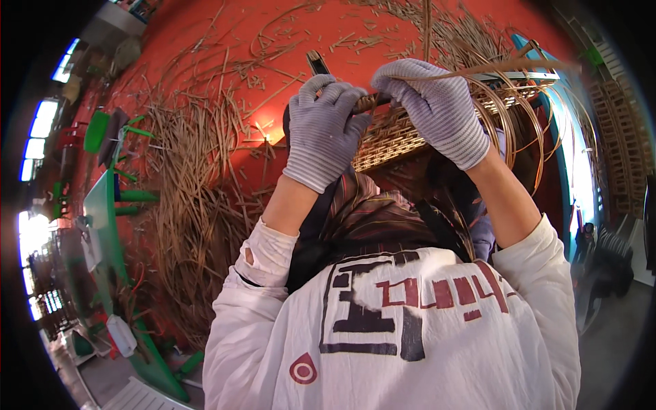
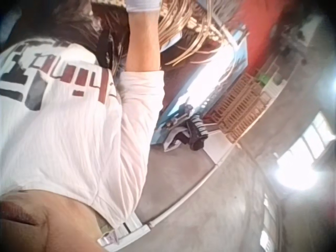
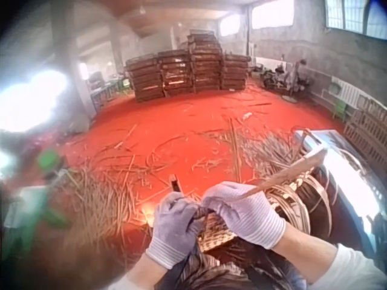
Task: Assembling or weaving a wicker basket using a pneumatic stapler and hand manipulation of bamboo strips.
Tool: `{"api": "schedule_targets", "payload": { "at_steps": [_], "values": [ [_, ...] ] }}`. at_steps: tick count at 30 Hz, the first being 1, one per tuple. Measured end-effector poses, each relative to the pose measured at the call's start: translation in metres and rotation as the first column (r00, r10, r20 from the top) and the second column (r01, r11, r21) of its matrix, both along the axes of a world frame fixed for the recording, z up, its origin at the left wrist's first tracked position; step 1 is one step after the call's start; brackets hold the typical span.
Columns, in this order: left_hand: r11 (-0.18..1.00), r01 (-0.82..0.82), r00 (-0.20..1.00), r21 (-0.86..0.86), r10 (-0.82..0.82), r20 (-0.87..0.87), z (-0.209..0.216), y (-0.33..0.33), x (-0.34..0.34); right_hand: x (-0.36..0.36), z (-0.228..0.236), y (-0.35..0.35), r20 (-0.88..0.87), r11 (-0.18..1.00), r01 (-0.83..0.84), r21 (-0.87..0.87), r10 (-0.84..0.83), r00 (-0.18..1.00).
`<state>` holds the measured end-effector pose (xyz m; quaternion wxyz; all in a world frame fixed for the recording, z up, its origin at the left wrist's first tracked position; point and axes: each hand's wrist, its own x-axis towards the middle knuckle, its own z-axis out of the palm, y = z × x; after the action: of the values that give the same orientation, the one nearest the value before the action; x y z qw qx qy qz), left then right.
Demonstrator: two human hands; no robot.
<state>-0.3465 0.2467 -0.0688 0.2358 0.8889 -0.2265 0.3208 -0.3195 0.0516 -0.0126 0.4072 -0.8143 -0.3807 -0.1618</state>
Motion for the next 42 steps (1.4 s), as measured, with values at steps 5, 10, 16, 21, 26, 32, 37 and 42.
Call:
{"api": "schedule_targets", "payload": {
  "at_steps": [5,10,16,21,26,32,37,42],
  "values": [
    [0.999,-0.044,0.998,0.014,0.045,-0.050,-0.006,-0.004,-0.003,-0.006,-0.001,0.000,0.046,0.997,0.032,0.067,-0.035,0.998],
    [1.000,-0.015,0.997,-0.016,0.014,-0.070,-0.011,-0.010,-0.007,-0.017,0.003,-0.004,-0.075,0.996,0.024,0.088,-0.018,0.997],
    [0.997,-0.072,0.997,0.006,0.072,-0.022,-0.010,-0.012,-0.011,-0.033,0.018,-0.011,0.175,0.983,-0.108,-0.147,0.134,0.975],
    [0.998,-0.061,0.998,-0.010,0.060,-0.035,-0.005,-0.013,-0.018,-0.051,0.003,-0.031,0.120,0.978,-0.139,-0.156,0.158,0.980],
    [0.998,-0.064,0.996,0.005,0.064,-0.067,-0.009,-0.011,-0.018,-0.049,0.015,-0.017,0.165,0.982,-0.102,-0.158,0.128,0.978],
    [0.997,-0.071,0.997,-0.012,0.071,0.032,-0.017,-0.016,-0.013,-0.006,0.034,0.007,0.238,0.981,0.030,-0.190,0.016,0.971],
    [0.997,-0.076,0.997,-0.029,0.076,-0.017,-0.017,-0.016,-0.014,0.025,0.024,0.022,0.317,0.990,0.097,-0.098,-0.061,0.947],
    [0.994,-0.092,0.995,-0.051,0.093,0.019,-0.017,-0.015,-0.012,0.015,0.023,0.018,0.081,0.994,0.105,-0.012,-0.104,0.991]
  ]
}}
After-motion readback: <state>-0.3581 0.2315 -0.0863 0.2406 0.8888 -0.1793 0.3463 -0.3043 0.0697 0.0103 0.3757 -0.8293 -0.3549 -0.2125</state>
